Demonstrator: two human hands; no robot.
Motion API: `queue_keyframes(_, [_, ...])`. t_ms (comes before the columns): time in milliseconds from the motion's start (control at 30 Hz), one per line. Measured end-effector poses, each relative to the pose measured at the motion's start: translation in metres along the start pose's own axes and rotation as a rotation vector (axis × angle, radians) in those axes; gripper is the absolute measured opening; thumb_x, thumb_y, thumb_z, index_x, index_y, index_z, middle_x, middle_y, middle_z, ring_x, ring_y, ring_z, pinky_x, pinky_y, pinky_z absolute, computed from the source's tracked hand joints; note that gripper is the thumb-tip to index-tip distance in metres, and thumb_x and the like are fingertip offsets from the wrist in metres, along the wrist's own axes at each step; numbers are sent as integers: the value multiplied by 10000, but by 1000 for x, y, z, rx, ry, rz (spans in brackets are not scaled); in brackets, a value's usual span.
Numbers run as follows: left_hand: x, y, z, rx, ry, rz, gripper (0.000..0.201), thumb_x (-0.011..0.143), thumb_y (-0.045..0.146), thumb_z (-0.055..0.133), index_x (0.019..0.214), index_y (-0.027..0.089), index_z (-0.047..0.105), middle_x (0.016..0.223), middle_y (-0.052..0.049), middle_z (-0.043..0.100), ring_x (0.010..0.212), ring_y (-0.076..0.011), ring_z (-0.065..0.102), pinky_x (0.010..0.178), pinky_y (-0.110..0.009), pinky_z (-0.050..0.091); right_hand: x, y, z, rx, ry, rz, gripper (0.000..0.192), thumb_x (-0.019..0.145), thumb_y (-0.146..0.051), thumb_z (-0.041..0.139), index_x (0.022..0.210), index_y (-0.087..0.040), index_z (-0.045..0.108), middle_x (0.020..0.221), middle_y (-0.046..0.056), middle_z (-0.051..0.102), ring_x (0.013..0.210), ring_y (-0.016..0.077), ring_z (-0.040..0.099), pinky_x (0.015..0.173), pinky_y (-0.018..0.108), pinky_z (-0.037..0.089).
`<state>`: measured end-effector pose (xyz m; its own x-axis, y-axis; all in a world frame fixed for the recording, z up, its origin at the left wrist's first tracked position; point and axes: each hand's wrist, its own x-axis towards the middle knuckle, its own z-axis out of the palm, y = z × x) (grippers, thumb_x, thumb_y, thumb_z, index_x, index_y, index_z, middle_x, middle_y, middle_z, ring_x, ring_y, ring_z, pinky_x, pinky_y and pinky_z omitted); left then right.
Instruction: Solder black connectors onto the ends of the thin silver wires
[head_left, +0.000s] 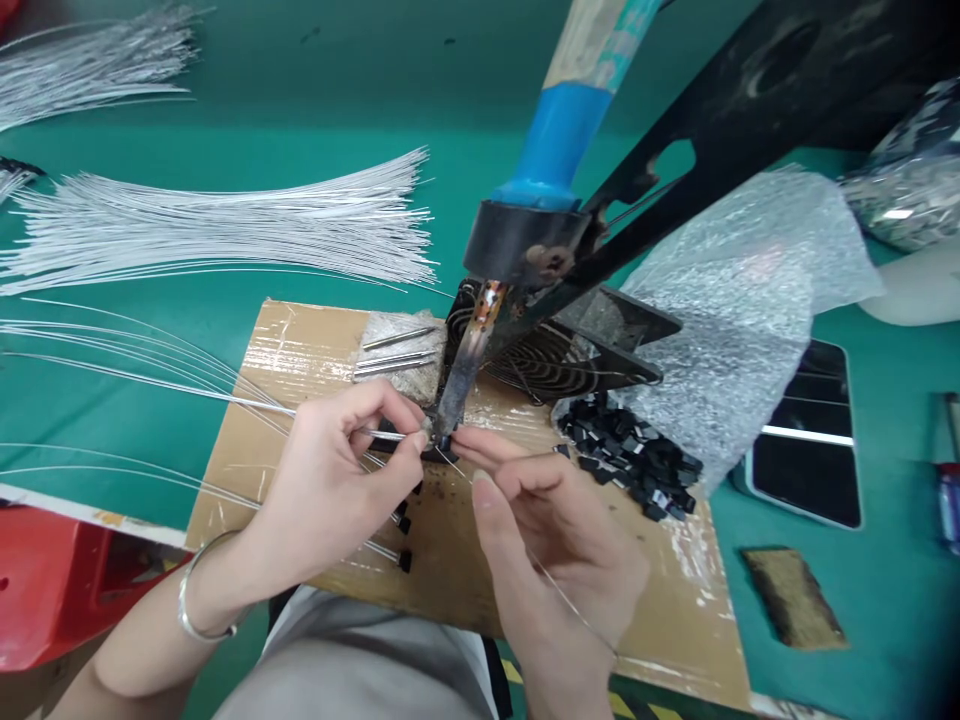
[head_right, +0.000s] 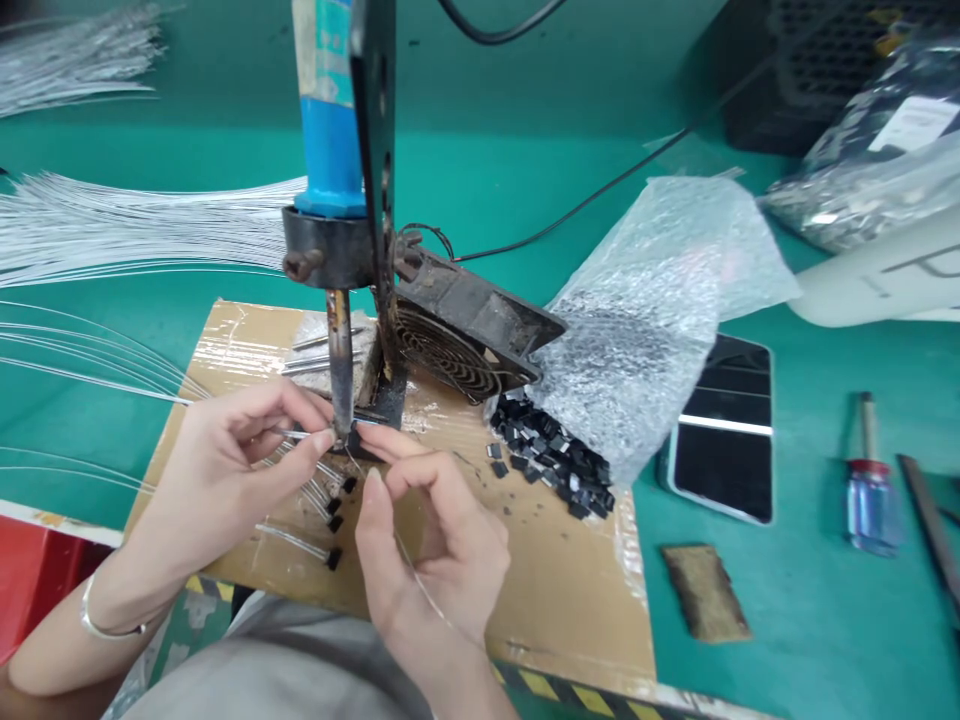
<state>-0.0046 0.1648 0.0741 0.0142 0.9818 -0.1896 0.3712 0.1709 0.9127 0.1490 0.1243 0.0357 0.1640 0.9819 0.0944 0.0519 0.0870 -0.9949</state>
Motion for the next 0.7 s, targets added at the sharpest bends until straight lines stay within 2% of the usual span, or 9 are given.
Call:
queue_keyframes(167, [0, 0, 0, 9, 4, 4, 76, 825, 194, 641, 749, 198, 644, 841, -38, 749, 739, -173, 662, 541, -279, 388, -1, 1, -1, 4, -7, -5, 164, 947, -119, 658, 837, -229, 605, 1152, 46, 807, 1068, 169, 778, 972, 275, 611])
queue_keyframes(433, [0, 0, 0, 8, 11, 10, 78, 811, 177, 646, 735, 194, 634, 831, -37, 746, 734, -164, 654, 530, -263, 378, 0, 0, 1, 22, 2, 19, 165, 958, -138, 650, 838, -242, 606, 1154, 3, 807, 1067, 124, 772, 978, 210, 586])
queue_keyframes(700, [0, 1, 0, 8, 12, 28, 80, 819, 178, 637, 740, 190, 641, 828, -39, 748, 719, -162, 649, 522, -268, 355, -2, 3, -1, 28, -16, 16, 167, 926, -111, 672, 850, -246, 609, 1183, 30, 801, 1079, 181, 775, 984, 302, 610])
